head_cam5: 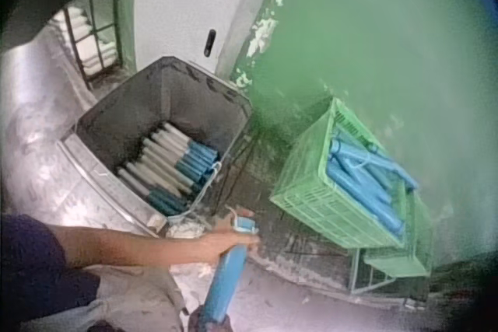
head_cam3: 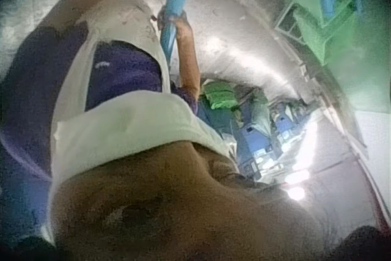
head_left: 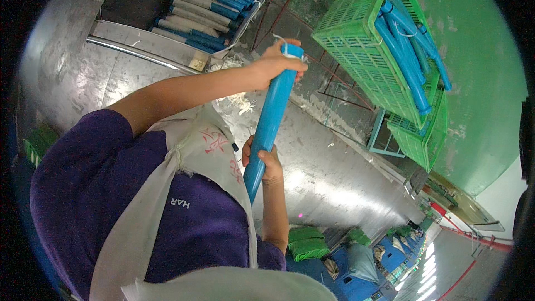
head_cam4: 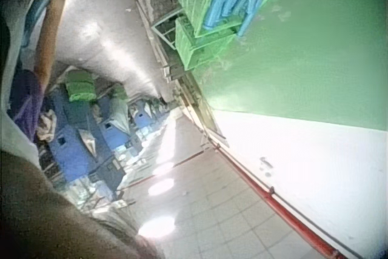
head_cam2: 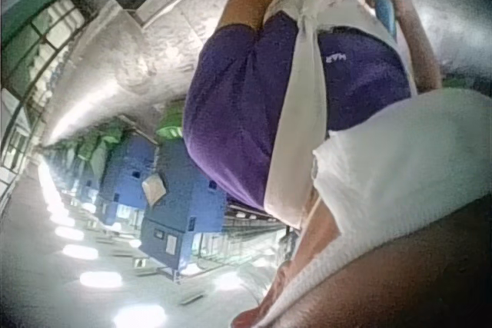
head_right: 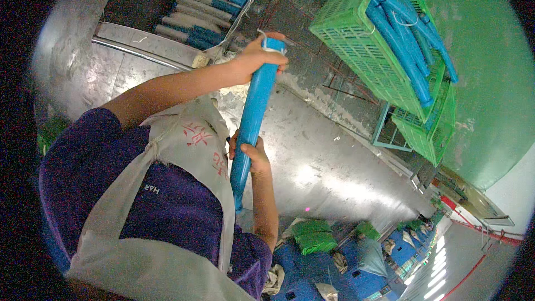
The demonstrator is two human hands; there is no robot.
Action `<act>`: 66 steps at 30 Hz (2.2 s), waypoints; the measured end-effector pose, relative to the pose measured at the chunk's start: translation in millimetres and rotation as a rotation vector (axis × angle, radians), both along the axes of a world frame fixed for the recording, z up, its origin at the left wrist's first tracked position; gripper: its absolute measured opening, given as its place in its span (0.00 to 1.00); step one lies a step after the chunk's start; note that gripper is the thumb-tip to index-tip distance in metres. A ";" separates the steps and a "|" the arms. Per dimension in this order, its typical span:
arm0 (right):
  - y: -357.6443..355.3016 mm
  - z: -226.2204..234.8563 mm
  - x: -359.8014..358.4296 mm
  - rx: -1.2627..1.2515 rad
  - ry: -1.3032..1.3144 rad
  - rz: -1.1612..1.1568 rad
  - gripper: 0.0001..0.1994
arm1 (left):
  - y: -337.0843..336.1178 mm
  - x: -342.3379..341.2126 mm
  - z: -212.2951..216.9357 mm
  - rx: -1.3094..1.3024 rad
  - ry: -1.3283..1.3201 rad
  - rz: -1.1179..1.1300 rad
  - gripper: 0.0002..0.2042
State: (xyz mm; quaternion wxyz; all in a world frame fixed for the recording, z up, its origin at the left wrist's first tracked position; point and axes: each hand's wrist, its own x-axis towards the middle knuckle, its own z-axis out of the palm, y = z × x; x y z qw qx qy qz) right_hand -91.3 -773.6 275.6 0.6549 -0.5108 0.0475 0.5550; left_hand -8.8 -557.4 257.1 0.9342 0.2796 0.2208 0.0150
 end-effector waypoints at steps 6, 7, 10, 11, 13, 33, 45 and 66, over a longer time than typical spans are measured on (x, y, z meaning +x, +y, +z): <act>42.4 13.1 31.5 0.348 0.411 0.070 0.26 | 59.9 3.7 31.6 -0.104 -0.195 0.095 0.30; 50.6 14.4 35.8 0.381 0.502 0.113 0.27 | 67.4 3.3 34.2 -0.108 -0.252 0.073 0.30; 75.9 18.4 59.6 -0.092 -0.219 0.192 0.23 | 94.1 8.7 34.8 0.061 -0.257 0.236 0.32; 84.4 18.8 68.6 -0.648 -0.808 0.377 0.18 | 102.9 11.4 31.9 0.216 -0.218 0.290 0.33; 101.2 17.8 81.3 -0.712 -1.078 0.363 0.18 | 124.1 13.3 21.1 0.063 -0.102 0.262 0.33; 134.0 179.3 406.7 -1.574 -2.508 0.468 0.23 | 332.6 -38.4 -415.8 1.839 0.377 -1.606 0.22; 153.0 8.3 193.4 -0.818 -1.735 0.329 0.22 | 304.3 -129.4 -535.1 1.909 0.156 -1.142 0.24; 216.9 -7.5 89.6 -0.021 -1.056 -0.393 0.10 | 137.2 3.3 6.1 0.374 0.112 0.038 0.26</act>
